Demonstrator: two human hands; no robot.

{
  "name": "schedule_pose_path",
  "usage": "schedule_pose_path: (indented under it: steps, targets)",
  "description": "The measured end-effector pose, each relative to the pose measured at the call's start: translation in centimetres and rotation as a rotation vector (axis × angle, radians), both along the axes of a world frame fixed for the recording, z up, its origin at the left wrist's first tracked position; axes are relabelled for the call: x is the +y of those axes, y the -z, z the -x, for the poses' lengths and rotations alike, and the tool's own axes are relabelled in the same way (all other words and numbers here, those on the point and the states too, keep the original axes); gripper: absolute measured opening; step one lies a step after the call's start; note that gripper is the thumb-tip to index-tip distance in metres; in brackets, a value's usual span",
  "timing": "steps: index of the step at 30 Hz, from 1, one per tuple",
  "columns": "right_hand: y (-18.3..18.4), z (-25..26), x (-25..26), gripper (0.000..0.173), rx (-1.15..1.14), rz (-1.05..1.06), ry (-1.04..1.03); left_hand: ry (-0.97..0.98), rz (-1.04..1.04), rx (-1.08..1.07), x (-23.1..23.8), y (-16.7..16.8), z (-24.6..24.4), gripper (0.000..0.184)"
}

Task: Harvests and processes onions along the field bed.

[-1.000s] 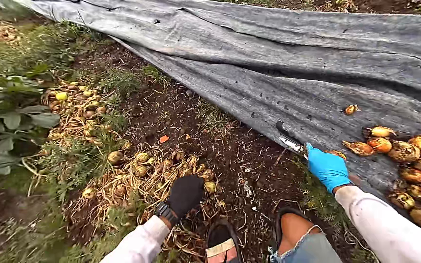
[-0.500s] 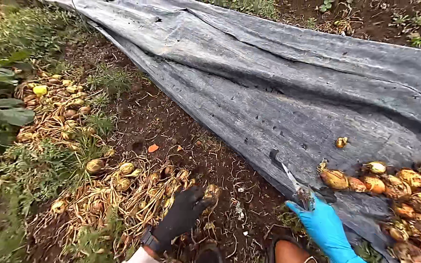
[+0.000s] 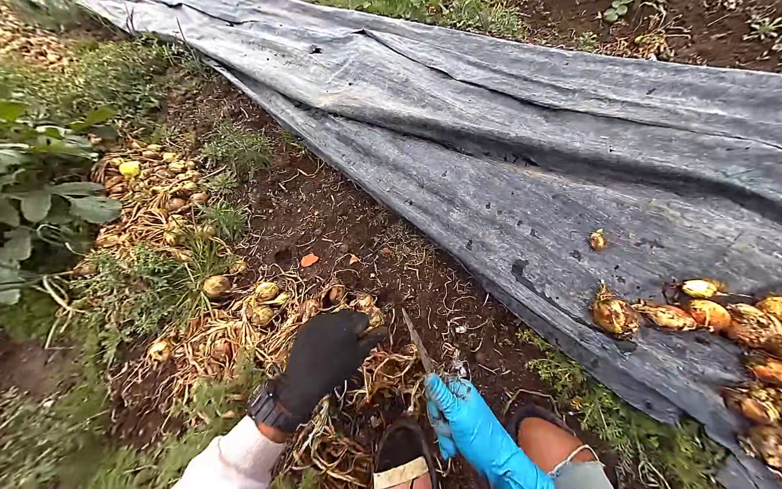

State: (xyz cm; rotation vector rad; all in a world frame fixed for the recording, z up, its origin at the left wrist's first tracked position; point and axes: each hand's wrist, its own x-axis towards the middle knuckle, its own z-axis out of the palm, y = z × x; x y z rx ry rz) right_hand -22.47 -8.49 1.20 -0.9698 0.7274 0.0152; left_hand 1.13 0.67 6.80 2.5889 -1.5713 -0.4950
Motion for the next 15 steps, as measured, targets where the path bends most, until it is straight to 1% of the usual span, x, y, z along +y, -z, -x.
schedule_pose_path:
  steps: [1,2,4,5,7,8,9,10,11,13,15]
  targets:
    - [0.5,0.0,0.0,0.053,0.038,-0.011,-0.004,-0.003,-0.027,-0.001,-0.4,-0.3,-0.3,0.058]
    - [1.2,0.0,-0.1,0.055,0.071,-0.035,-0.015,0.041,-0.057,0.079,-0.6,-0.6,-0.1,0.053]
    - [2.7,-0.3,-0.7,0.060,0.104,-0.076,-0.025,0.195,-0.139,0.287,-1.3,-0.4,2.0,0.049]
    - [3.2,-0.7,-0.9,0.058,0.123,-0.057,0.021,0.260,-0.196,0.360,-1.6,0.5,3.5,0.047]
    - [4.1,-2.0,-1.3,0.051,0.179,0.067,0.171,0.351,-0.277,0.421,-2.0,3.1,5.2,0.047]
    - [4.5,-2.3,-1.5,0.051,0.176,0.154,0.197,0.380,-0.279,0.409,-2.3,4.2,5.1,0.044]
    - [4.9,-2.4,-1.8,0.051,0.165,0.242,0.203,0.389,-0.260,0.365,-3.0,4.8,4.5,0.037]
    - [5.3,-2.6,-2.4,0.050,0.156,0.323,0.218,0.388,-0.215,0.308,-4.0,5.4,3.8,0.029]
    - [5.8,-2.7,-3.3,0.050,0.147,0.375,0.252,0.375,-0.152,0.256,-5.1,6.1,3.4,0.026]
    - [6.4,-2.7,-5.6,0.055,0.153,0.442,0.340,0.295,-0.096,0.204,-8.0,7.0,4.1,0.033]
    - [6.8,-2.0,-7.7,0.063,0.183,0.493,0.344,0.207,-0.048,0.159,-10.7,7.7,4.6,0.034]
